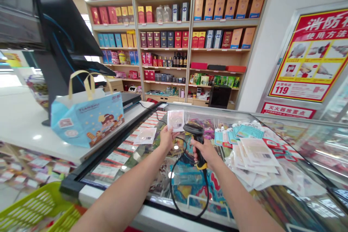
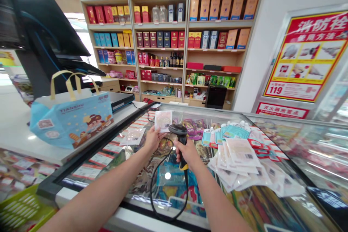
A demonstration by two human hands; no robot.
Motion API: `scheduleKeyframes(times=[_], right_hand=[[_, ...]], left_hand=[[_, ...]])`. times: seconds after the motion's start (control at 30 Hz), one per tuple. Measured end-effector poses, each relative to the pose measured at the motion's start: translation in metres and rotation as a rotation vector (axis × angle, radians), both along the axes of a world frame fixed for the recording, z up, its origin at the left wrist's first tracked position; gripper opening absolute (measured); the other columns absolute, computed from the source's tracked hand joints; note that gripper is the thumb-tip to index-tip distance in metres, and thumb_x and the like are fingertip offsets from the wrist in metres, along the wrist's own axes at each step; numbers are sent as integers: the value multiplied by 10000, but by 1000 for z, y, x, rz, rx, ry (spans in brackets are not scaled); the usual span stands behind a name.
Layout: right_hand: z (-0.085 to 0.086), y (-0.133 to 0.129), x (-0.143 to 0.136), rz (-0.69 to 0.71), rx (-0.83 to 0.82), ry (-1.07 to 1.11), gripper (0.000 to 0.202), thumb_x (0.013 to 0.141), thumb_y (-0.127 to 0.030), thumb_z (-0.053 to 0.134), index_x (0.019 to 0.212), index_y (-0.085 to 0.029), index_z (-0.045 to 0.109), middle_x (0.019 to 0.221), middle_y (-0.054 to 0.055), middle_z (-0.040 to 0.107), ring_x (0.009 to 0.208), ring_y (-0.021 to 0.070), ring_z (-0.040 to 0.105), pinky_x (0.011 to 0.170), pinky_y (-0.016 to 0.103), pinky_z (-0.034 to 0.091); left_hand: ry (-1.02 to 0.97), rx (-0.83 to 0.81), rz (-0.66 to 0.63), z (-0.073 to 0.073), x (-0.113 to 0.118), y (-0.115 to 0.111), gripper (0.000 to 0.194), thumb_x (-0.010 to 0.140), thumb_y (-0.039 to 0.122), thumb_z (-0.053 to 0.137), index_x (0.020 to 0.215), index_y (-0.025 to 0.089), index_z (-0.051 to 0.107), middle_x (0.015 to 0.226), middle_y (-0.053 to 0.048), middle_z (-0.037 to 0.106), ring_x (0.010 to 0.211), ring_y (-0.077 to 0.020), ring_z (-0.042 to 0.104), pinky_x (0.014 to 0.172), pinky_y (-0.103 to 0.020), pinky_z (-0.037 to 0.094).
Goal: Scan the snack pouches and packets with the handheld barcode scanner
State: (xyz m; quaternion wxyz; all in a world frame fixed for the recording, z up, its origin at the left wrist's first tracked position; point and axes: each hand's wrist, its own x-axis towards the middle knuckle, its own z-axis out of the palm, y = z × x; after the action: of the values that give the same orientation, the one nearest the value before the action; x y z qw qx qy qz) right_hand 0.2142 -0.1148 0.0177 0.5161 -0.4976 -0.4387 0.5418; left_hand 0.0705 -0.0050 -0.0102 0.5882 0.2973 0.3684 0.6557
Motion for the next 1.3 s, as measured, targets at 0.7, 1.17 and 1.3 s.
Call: scheduleKeyframes(times=[0.7, 1.17, 1.3], right_hand=[[-3, -5, 0, 1, 42, -22, 355, 648, -438, 722, 767, -198, 489, 457, -77, 508, 347, 91, 469, 348, 223, 433], [-3, -5, 4, 43, 11, -39, 319, 669, -410, 716, 642, -188, 489, 431, -60, 504, 331, 86, 452, 362, 235, 426], [-6, -4, 6, 32, 0, -27, 341, 662, -432, 709, 629, -183, 478, 432, -64, 499, 335, 84, 456, 370, 238, 434]], left_hand=[[25, 66, -16, -6, -4, 3, 260, 758, 127, 615, 1016, 142, 589, 743, -31, 692, 616, -138, 682, 641, -281, 587], [39, 51, -13, -9, -1, 6, 271, 768, 122, 594, 1038, 148, 603, 813, -49, 708, 663, -151, 694, 644, -289, 590], [26, 46, -26, -8, -1, 4, 259, 789, 102, 555, 1040, 144, 599, 796, -49, 711, 656, -149, 691, 643, -289, 589]])
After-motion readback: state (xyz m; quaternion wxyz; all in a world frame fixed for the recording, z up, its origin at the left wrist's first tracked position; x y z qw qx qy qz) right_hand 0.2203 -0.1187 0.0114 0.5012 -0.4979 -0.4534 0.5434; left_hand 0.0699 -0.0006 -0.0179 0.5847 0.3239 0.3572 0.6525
